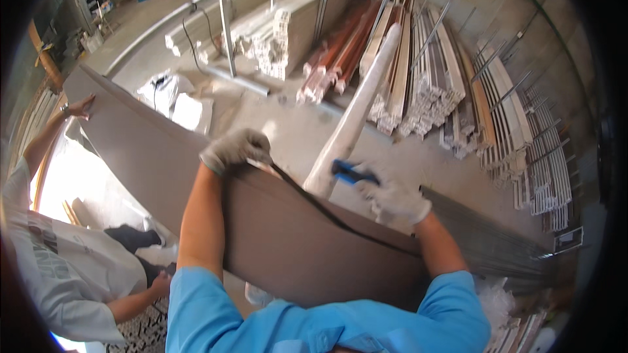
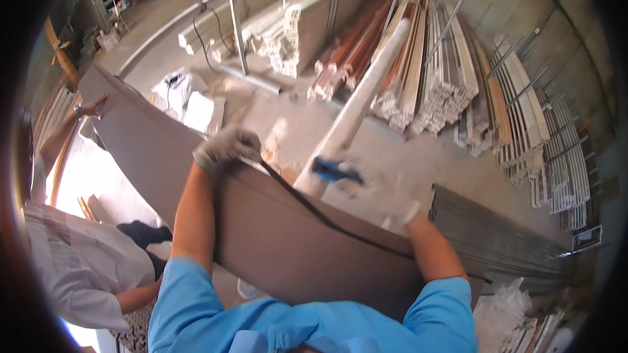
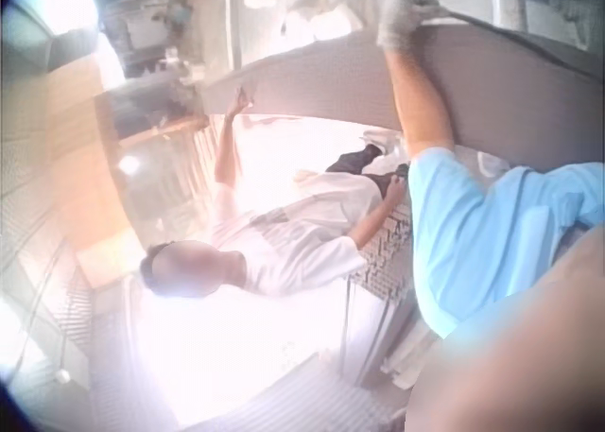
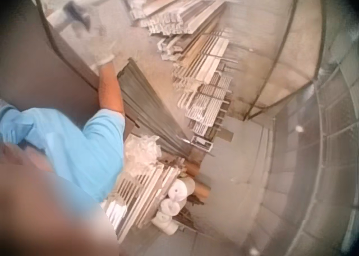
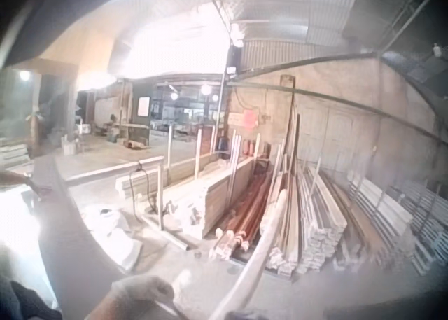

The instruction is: The person picks up a large panel and places it on a workbench. They then use a blue utility knife to cut and insert a black sealant strip into a groove along the panel's edge. The person repeats this process on multiple panels, occasionally adjusting the strip and cutting it to length.

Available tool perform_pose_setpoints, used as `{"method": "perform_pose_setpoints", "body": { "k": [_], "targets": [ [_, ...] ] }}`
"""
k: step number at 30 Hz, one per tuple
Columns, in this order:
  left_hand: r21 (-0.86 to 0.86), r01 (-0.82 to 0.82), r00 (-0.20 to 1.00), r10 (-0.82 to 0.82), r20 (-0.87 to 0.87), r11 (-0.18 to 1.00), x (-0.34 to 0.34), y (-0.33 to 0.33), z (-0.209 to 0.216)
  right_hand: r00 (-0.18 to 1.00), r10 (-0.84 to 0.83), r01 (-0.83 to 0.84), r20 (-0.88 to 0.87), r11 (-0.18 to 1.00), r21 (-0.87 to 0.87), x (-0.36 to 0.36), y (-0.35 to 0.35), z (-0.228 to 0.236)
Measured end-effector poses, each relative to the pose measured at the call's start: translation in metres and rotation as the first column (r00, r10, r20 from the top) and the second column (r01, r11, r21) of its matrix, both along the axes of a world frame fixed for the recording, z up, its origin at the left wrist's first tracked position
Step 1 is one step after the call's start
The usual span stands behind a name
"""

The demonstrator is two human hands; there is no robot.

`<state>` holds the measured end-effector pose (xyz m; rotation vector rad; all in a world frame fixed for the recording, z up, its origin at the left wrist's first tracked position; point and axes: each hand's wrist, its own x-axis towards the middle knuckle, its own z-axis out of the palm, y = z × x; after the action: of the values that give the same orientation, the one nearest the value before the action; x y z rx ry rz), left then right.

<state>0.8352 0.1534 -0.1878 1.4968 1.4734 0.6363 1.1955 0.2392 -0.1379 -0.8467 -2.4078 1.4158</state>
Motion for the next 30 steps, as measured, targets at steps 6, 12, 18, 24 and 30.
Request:
{"method": "perform_pose_setpoints", "body": {
  "k": [6,12,18,24,30],
  "targets": [
    [-0.034,-0.162,0.975,0.166,0.149,0.986,-0.037,-0.021,-0.002,0.978,-0.166,0.114,0.125,0.932,0.344,0.082,-0.007,-0.003],
    [-0.027,-0.151,0.989,0.151,0.000,0.988,-0.032,-0.022,0.013,0.984,-0.049,-0.035,0.170,0.887,0.461,0.118,-0.027,-0.012],
    [-0.073,-0.134,0.991,0.135,0.009,0.988,-0.034,-0.024,0.011,0.953,0.085,-0.242,0.290,0.791,0.562,0.126,-0.031,-0.005],
    [-0.105,-0.082,0.995,0.087,0.039,0.991,-0.032,-0.015,0.007,0.961,0.220,-0.276,0.168,0.741,0.612,0.101,-0.025,-0.012],
    [-0.036,-0.048,0.997,0.050,0.060,0.998,-0.033,-0.011,-0.001,0.942,0.272,-0.333,0.195,0.704,0.627,0.056,-0.023,-0.011]
  ]
}}
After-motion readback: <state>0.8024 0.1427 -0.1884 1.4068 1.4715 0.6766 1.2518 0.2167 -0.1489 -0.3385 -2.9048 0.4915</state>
